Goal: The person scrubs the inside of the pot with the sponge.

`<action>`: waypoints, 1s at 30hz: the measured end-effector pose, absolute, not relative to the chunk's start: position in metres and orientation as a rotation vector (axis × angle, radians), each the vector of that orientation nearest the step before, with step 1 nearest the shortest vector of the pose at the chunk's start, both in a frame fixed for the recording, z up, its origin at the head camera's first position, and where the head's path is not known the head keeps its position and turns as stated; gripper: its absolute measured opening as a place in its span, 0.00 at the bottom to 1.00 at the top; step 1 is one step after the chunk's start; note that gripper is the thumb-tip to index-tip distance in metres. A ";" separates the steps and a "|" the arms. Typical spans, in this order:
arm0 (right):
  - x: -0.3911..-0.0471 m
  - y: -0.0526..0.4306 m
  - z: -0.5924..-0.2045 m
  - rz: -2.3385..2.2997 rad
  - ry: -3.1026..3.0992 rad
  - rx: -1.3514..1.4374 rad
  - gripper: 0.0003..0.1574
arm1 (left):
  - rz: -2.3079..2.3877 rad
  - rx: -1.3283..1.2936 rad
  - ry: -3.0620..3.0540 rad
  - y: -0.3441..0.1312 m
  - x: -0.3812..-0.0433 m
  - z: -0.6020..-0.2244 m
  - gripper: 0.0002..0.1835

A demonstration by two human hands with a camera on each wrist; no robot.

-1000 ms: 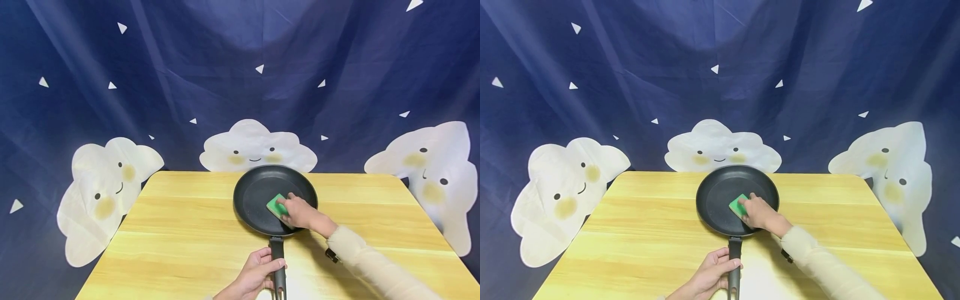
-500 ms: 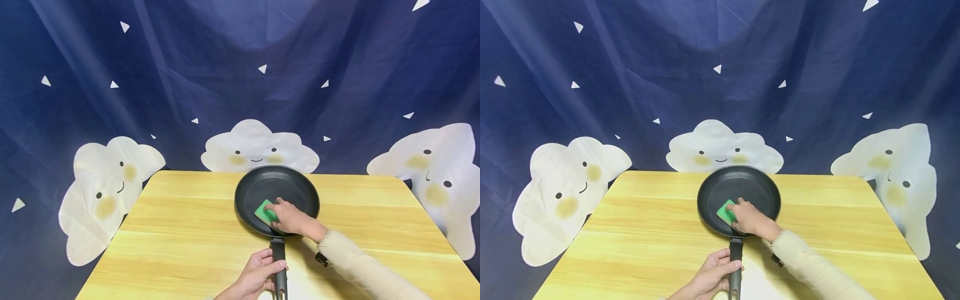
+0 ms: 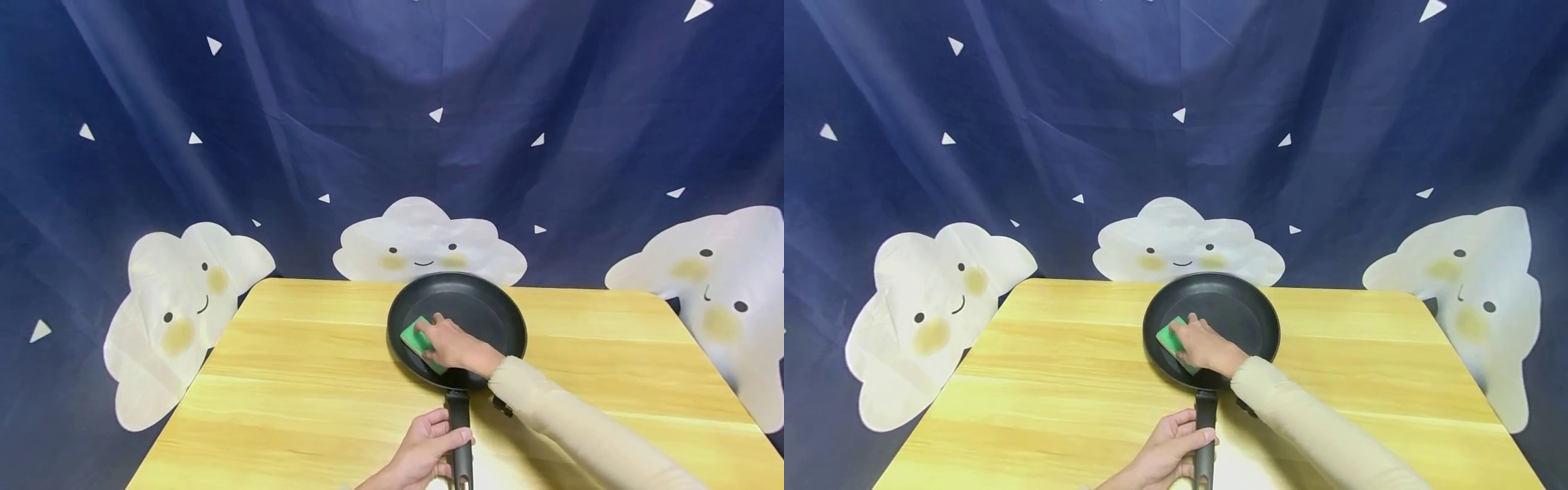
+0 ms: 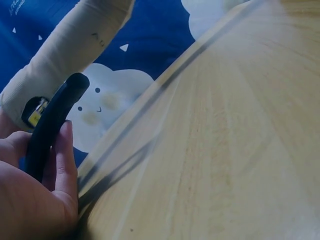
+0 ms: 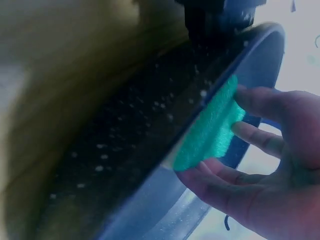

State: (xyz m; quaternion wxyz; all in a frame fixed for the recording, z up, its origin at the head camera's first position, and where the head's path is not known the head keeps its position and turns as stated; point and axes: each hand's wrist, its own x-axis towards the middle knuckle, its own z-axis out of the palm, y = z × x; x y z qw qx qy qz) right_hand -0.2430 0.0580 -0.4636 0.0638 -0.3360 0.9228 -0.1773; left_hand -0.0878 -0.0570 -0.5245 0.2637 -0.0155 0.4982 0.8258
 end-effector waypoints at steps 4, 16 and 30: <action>-0.250 0.050 -0.466 -0.516 2.794 -0.996 0.25 | 2.247 -0.041 1.359 -0.055 -0.086 -0.527 0.18; -0.279 0.041 -0.464 -0.453 2.812 -0.897 0.22 | 2.255 -0.048 1.381 -0.056 -0.086 -0.529 0.17; -0.309 0.070 -0.462 -0.336 2.852 -0.724 0.24 | 2.255 -0.059 1.396 -0.056 -0.087 -0.527 0.18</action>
